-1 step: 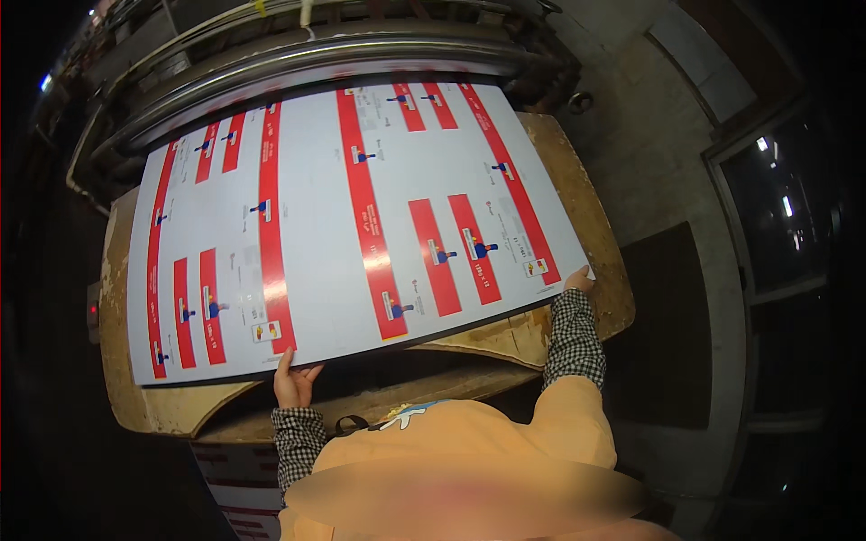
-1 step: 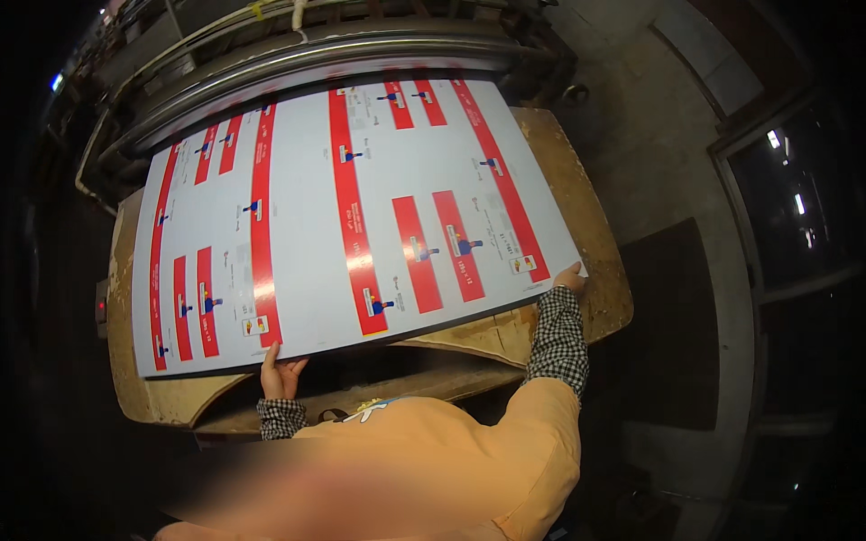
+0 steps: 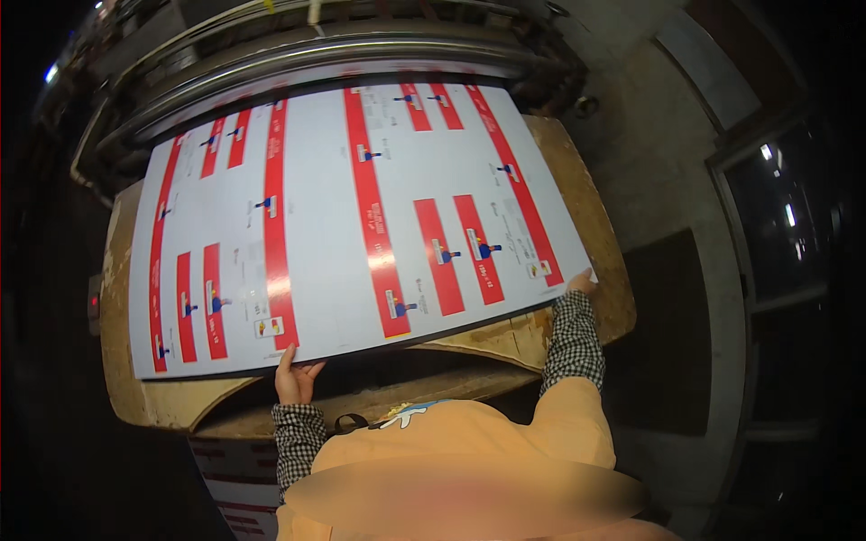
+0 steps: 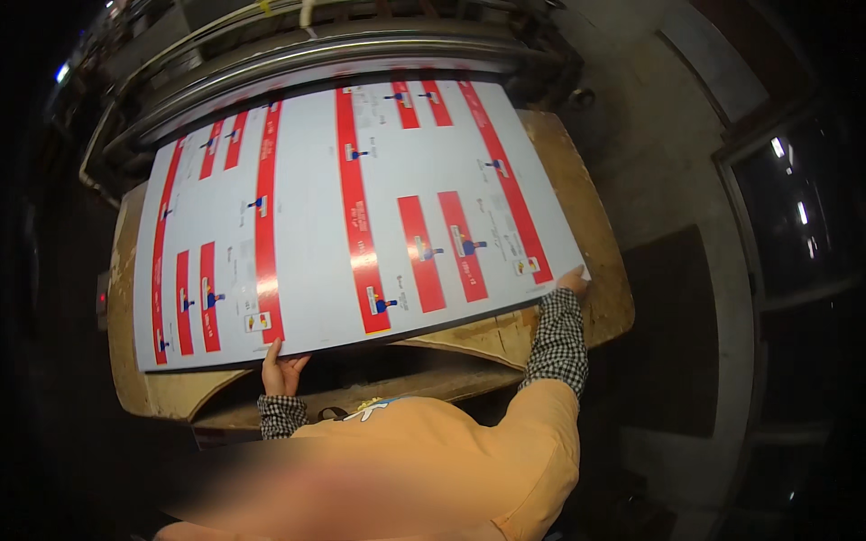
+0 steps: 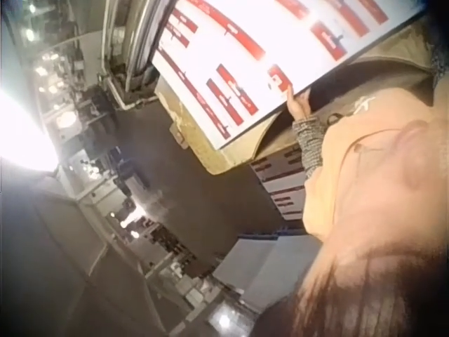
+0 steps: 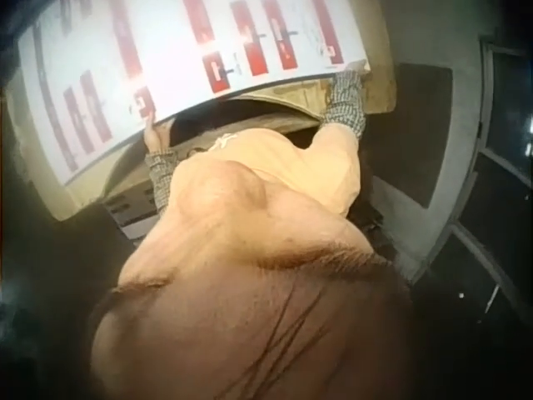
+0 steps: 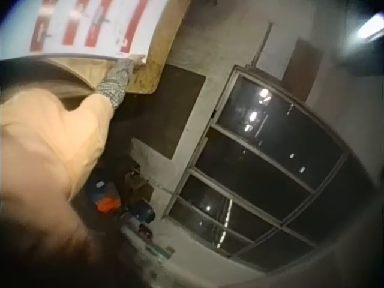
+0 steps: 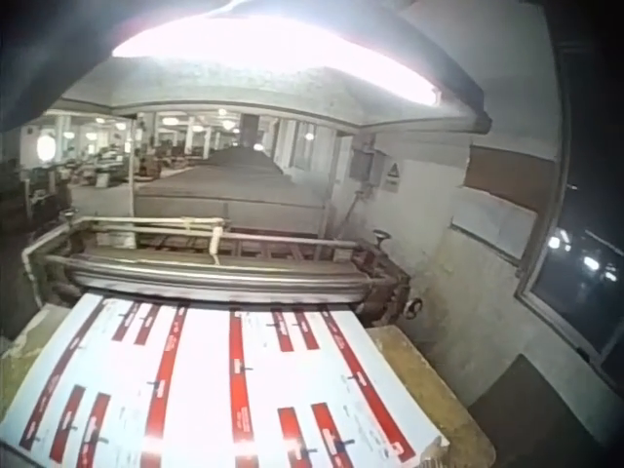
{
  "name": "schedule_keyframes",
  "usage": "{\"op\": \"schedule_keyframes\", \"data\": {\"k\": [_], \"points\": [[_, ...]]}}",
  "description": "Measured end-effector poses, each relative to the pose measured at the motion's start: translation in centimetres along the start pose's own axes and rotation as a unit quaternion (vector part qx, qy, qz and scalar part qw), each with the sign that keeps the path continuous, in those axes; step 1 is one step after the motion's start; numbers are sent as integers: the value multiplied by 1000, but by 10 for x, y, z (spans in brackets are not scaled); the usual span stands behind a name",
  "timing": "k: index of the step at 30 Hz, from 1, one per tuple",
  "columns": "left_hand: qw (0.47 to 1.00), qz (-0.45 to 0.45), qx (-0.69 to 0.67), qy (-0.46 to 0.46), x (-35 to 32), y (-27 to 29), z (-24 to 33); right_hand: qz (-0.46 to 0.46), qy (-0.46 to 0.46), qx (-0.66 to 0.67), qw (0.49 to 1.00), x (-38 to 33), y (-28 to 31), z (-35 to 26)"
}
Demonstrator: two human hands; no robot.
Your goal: The recorder is aligning and stacking printed paper sheets on a large industrial paper-processing table.
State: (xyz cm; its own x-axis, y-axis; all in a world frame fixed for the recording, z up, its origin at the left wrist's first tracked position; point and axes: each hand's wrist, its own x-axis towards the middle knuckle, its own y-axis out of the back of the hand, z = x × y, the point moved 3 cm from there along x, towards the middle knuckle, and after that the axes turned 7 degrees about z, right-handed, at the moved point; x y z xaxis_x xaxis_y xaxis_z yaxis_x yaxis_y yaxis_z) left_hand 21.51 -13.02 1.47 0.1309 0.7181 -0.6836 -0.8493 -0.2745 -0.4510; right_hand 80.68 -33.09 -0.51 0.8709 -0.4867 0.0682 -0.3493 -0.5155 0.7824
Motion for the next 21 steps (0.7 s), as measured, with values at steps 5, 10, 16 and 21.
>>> {"op": "schedule_keyframes", "data": {"k": [5,10,16,21], "points": [[1000,22,2,-12,13,3,4,-36,8,4,999,11,-19,21],[1000,10,-11,-23,9,-5,0,10,18,137,990,-2,10,11],[999,31,-3,-8,6,-4,1,-45,4,94,995,-36,39,-18],[1000,0,-16,1,11,-7,1,-42,-16,89,995,1,13,0]]}}
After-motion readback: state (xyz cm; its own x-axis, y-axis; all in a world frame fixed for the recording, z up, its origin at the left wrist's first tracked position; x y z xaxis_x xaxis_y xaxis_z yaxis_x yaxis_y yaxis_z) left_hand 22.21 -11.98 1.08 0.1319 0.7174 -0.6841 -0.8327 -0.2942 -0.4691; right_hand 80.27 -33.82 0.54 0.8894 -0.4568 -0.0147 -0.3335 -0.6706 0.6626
